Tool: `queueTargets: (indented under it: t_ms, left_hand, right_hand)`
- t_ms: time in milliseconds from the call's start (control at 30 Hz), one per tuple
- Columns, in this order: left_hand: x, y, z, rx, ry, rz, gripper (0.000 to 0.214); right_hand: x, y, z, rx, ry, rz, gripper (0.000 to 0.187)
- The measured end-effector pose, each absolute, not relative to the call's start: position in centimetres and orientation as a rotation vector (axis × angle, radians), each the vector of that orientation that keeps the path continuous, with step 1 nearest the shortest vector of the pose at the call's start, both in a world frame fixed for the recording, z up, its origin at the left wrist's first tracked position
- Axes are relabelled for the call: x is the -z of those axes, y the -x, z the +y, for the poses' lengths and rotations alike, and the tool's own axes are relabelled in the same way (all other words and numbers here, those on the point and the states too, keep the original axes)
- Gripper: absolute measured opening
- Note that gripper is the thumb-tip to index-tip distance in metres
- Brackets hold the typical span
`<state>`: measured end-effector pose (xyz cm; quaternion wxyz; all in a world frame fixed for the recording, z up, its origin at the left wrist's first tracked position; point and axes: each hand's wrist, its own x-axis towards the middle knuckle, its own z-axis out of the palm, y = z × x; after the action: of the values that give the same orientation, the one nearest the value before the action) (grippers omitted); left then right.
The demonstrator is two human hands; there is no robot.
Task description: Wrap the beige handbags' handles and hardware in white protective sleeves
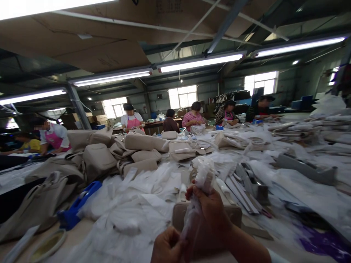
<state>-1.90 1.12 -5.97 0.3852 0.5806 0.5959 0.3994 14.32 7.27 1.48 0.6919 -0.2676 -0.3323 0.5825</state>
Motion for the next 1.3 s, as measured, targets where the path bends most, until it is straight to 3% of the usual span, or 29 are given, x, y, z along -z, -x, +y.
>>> queueTargets:
  t_ms: [167,400,667,833,1067,1300]
  left_hand:
    - [3.2,0.3,0.5,-1.112,-1.326,1.355,0.028]
    - [2.5,-1.4,1.2,-1.184,-1.254,1.258,0.025]
    - [2.3,-0.7,0.8,-1.360,-1.264,1.373,0.025]
    - [1.9,0.1,0.8,-1.328,-1.368,1.328,0.018]
    - [2.4,2.3,0.8,-1.028,-1.308,1.246,0.032]
    - [3.2,0.6,1.2,-1.278,-1.114,1.344,0.019]
  right_hand:
    - [-1.4,-14.6,6.8,-1.314,0.619,-0.824,0.032]
    - [0.0,-14.3,5.9,-1.368,0.671,-0.878,0.031]
    - [1.3,-15.0,5.2,-1.785,0.568,-1.014,0.047]
    - [1.3,-13.8,4.9,-1.613,0.799,-1.042,0.032]
    - [-1.1,-13.8,6.1,-1.557,0.756,-0.995,0.032]
    - [1.7,-12.5,4.8,-1.555,0.806,-1.006,0.033]
